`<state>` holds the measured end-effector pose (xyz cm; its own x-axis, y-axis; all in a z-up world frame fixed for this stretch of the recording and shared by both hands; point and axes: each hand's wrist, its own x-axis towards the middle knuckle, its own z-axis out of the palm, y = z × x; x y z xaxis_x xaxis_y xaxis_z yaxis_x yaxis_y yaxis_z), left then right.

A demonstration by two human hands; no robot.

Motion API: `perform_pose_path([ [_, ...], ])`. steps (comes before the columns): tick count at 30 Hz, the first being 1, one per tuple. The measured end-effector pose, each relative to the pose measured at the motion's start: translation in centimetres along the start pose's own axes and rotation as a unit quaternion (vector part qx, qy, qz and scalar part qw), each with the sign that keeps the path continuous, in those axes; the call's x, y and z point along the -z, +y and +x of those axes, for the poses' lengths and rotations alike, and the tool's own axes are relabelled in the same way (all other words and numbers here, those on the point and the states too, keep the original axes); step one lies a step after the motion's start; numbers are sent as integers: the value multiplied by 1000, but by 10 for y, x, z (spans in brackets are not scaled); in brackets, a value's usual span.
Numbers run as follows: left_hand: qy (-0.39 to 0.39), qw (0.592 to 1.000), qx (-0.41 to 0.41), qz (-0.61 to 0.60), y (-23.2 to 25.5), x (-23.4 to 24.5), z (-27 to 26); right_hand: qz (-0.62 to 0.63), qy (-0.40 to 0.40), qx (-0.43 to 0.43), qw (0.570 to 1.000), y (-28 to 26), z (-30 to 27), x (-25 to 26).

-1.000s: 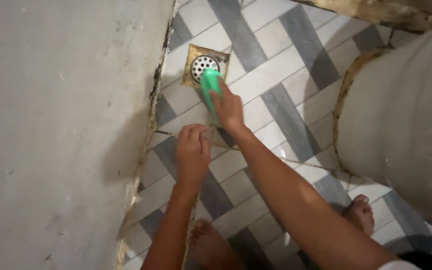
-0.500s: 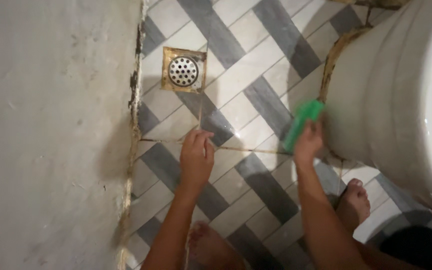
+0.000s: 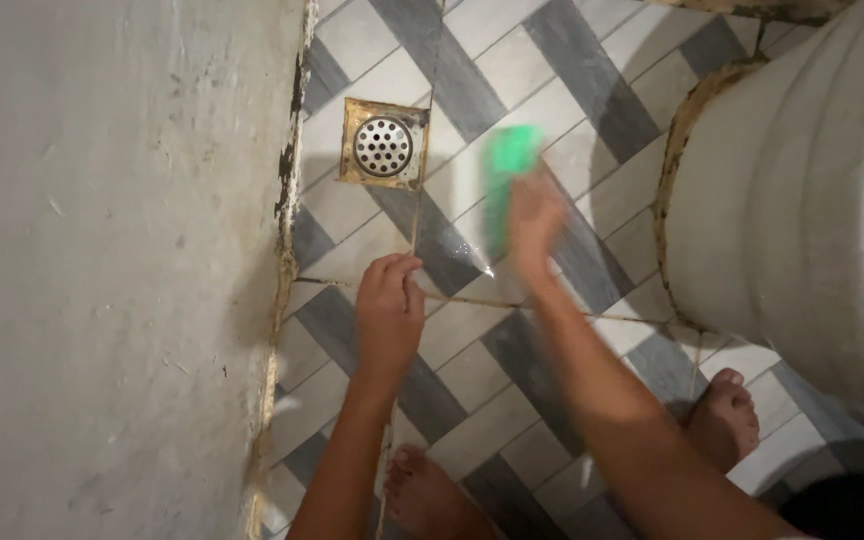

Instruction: The person cleans a squat toilet and the surrounding tiled floor. They use a blue plastic scoop to pour water from a black bucket into the toilet bowl and onto the floor, and a green brush to scrub the floor tiles and the drain cover.

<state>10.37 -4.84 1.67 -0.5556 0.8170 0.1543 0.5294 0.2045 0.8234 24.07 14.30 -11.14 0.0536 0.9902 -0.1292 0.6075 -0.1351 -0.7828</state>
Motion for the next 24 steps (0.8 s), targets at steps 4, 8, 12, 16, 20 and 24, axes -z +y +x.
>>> perform_pose_path([
  [4,-25,999,34,25,-2,-3,-2,-75,155,125,977,73,59,99],
  [8,-35,999,3,29,3,-12,5,-91,139,35,986,78,92,107],
  [12,-20,999,-2,25,5,-12,18,-54,85,200,975,17,86,29],
  [16,-1,999,21,32,8,-10,27,-61,-136,-10,989,-47,24,-47],
  [20,-7,999,35,20,12,-11,29,-11,-184,148,972,-53,-5,-74],
  [24,-30,999,31,32,7,-13,27,51,-67,262,961,0,45,-51],
])
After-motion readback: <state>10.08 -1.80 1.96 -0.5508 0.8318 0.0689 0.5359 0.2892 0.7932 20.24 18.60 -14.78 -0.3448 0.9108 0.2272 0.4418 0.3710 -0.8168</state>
